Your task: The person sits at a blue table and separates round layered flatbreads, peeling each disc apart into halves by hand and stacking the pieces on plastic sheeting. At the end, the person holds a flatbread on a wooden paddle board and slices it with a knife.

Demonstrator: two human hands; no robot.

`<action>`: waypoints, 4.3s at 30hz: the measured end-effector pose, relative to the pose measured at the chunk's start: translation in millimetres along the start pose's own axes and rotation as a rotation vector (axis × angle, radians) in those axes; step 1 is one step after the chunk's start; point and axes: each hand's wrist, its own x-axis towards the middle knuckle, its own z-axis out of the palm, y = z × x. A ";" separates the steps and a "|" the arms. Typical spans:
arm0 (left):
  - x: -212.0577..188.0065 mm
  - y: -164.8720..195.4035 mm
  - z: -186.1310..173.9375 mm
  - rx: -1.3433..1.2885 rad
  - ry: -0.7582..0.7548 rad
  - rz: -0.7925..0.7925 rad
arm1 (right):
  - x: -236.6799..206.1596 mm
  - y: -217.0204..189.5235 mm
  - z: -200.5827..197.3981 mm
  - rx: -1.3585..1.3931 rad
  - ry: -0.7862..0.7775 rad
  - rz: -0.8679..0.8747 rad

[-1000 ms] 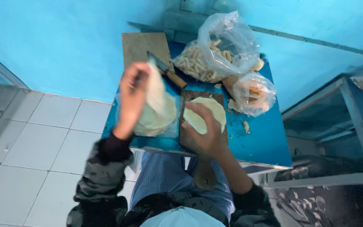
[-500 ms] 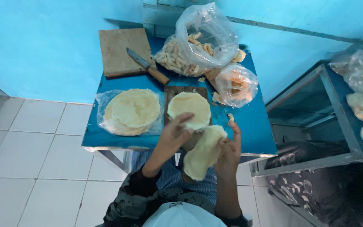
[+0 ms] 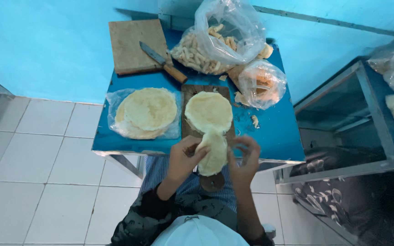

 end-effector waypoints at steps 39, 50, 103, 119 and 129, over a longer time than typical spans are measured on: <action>-18.3 33.2 4.3 0.160 -0.148 0.302 | -17.2 -14.8 -0.2 0.269 -0.126 0.333; -7.3 15.0 9.1 0.106 -0.133 -0.065 | -25.7 0.7 6.9 0.261 -0.134 0.220; -4.8 -0.6 -0.4 -0.203 -0.115 0.123 | 0.3 -16.6 -3.9 0.639 -0.279 0.365; 2.8 -2.4 -25.5 -0.182 -0.039 -0.004 | 1.4 -7.1 -15.9 0.215 -0.041 0.251; -1.3 24.1 -5.5 0.080 -0.253 0.024 | -1.7 -14.1 -0.5 0.262 -0.259 0.364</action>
